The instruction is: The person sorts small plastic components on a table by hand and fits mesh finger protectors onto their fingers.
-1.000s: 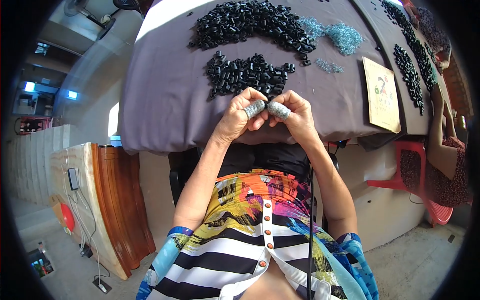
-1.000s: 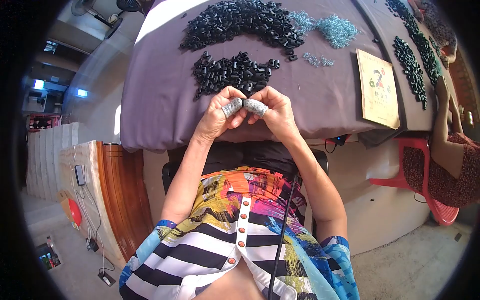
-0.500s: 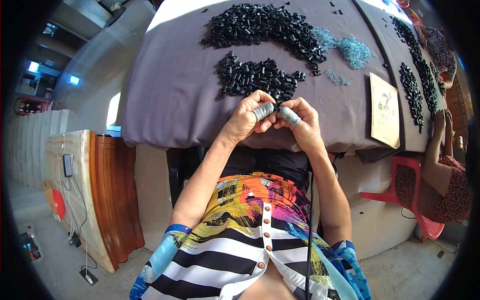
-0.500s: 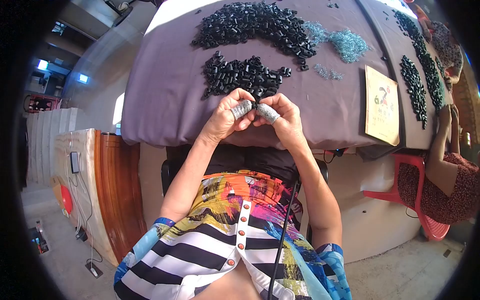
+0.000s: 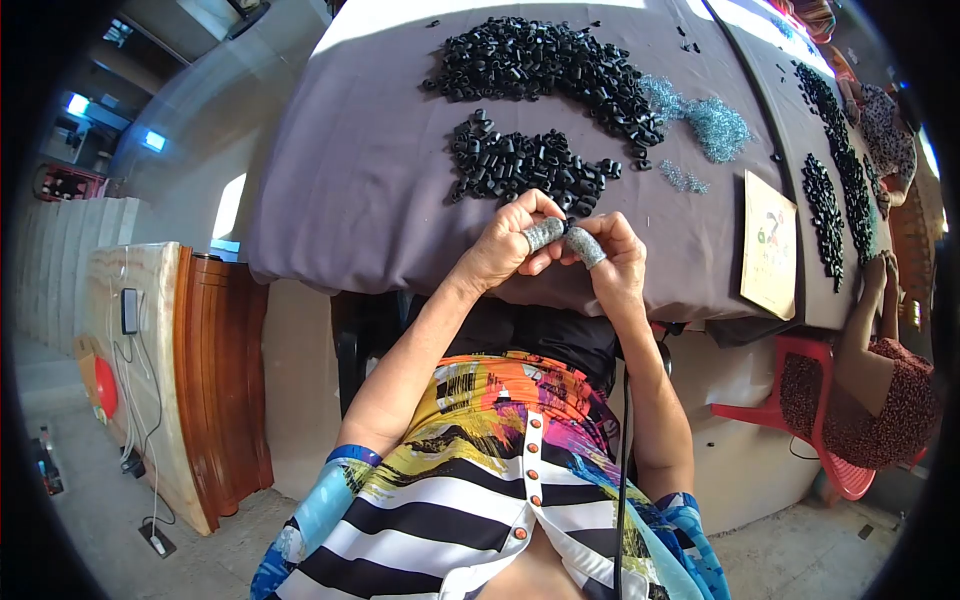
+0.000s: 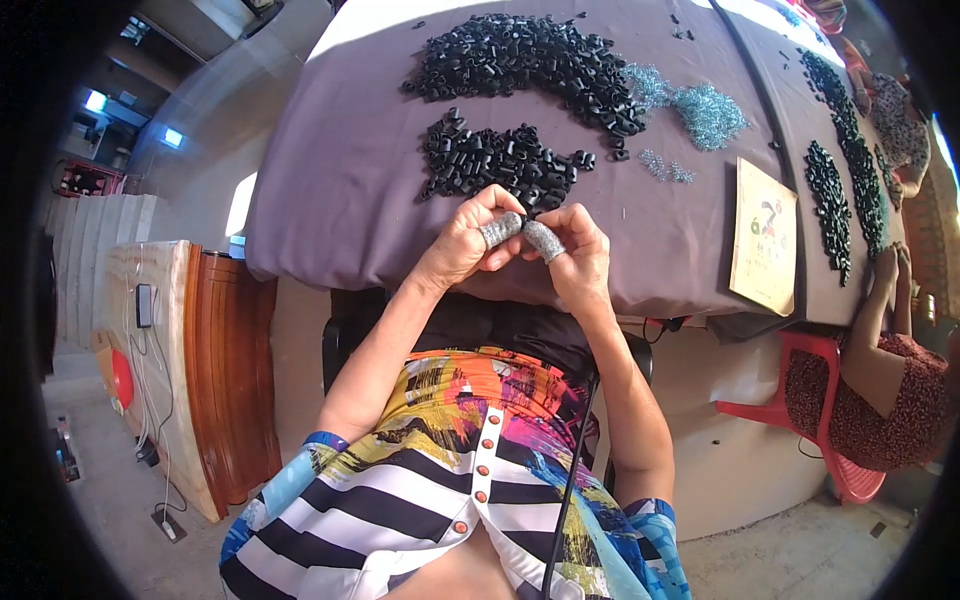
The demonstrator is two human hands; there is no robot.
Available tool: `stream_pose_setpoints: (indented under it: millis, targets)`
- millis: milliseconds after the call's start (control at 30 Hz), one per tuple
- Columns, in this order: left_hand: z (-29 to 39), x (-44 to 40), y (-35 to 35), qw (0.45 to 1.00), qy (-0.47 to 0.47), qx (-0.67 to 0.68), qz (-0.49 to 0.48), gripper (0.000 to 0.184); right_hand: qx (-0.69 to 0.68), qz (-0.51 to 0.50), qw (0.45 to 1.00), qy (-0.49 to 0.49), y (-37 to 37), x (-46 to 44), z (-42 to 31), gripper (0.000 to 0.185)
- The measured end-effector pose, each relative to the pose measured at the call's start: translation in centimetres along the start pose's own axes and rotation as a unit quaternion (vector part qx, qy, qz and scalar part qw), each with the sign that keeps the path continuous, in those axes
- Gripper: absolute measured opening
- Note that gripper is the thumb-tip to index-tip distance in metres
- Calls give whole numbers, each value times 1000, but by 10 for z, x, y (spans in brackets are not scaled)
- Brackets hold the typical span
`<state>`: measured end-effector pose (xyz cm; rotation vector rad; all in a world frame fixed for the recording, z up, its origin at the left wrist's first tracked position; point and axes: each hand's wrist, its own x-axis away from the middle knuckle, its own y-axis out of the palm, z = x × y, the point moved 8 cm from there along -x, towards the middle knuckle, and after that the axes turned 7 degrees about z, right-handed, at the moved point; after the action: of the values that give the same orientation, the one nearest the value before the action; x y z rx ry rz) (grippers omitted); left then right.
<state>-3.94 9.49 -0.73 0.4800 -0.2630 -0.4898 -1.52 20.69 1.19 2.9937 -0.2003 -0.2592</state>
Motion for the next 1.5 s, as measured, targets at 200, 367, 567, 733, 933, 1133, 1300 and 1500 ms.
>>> stream_pose_setpoints:
  millis: [200,367,567,733,933,1133,1300,1500]
  targets:
    - [-1,-2,1,1000,23,-19,3,5,-37,-1,999,34,0,-1,2,6]
    - [0,0,2,1000,14,3,5,6,-57,-9,996,62,1,0,6,3]
    - [1,1,1,1000,9,14,7,5,-53,5,994,98,0,1,9,3]
    - [-1,0,0,1000,14,7,2,5,-62,-3,995,75,1,1,8,4]
    - [0,0,0,999,27,-34,-2,5,-38,5,999,31,4,2,3,8]
    - [2,2,2,999,19,-43,2,4,-46,-16,998,47,4,1,4,6]
    - [2,0,3,997,55,-58,-2,2,-67,-24,996,60,3,1,7,6]
    - [5,1,3,998,48,-44,-2,2,-90,-31,989,112,2,0,12,6]
